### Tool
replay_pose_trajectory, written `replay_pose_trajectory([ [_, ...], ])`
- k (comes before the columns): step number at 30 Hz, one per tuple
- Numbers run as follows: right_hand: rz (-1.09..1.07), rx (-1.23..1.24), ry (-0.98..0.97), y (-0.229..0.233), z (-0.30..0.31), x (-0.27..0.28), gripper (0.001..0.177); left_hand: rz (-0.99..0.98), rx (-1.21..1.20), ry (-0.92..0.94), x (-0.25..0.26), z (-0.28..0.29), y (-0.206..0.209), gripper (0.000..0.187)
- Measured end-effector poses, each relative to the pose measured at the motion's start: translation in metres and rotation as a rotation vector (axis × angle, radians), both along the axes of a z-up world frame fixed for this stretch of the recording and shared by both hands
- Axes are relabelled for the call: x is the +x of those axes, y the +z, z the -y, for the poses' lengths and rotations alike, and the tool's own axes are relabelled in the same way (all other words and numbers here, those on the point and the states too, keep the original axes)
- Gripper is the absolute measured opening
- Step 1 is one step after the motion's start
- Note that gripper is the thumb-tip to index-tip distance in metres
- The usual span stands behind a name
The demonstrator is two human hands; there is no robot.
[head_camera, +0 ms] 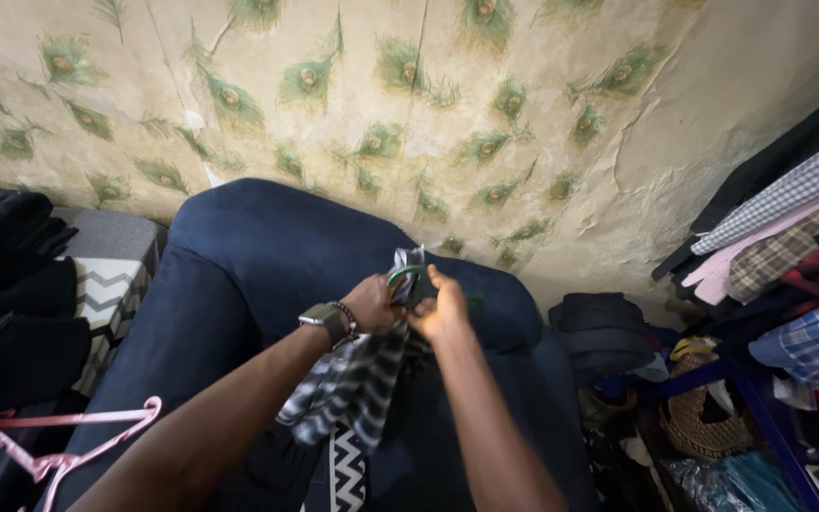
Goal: The person folds a plaid shirt and a black sweatshirt, places each on a hanger, and hangs them on a closet rod.
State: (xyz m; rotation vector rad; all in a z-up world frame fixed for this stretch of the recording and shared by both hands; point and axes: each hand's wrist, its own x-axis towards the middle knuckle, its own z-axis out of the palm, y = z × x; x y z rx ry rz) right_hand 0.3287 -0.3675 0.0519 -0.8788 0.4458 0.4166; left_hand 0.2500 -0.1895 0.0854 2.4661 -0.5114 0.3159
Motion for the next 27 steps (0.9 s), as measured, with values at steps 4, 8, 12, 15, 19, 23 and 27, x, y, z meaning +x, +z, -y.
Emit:
replay_pose_trajectory([
  [4,0.028,0.002,-0.028,-0.008,0.018,0.036,0.027,-0.075,-0.4,-0.144,-0.021,-0.02,0.031,0.055],
  [8,0.414,-0.062,-0.284,0.045,0.051,0.03,0.022,-0.257,-0.543,0.063,-0.017,-0.061,0.015,0.052],
  [12,0.684,-0.534,0.027,0.094,0.085,0.025,0.02,-0.217,-0.603,0.099,-0.014,-0.087,0.028,0.047],
  [15,0.909,-1.09,0.587,0.086,0.083,0.03,0.028,-0.017,-0.379,0.162,0.007,-0.094,0.034,0.04],
  [19,1.129,-1.724,0.853,0.118,0.056,-0.024,0.035,0.025,-0.092,0.293,0.022,-0.091,0.046,0.04],
  [23,1.327,-1.862,0.814,0.131,0.036,-0.041,0.028,0.093,-0.082,0.177,0.013,-0.07,0.071,0.046],
  [27,1.205,-1.854,0.874,0.148,0.005,-0.065,0.026,-0.174,-0.129,0.129,0.016,-0.055,0.07,0.079],
])
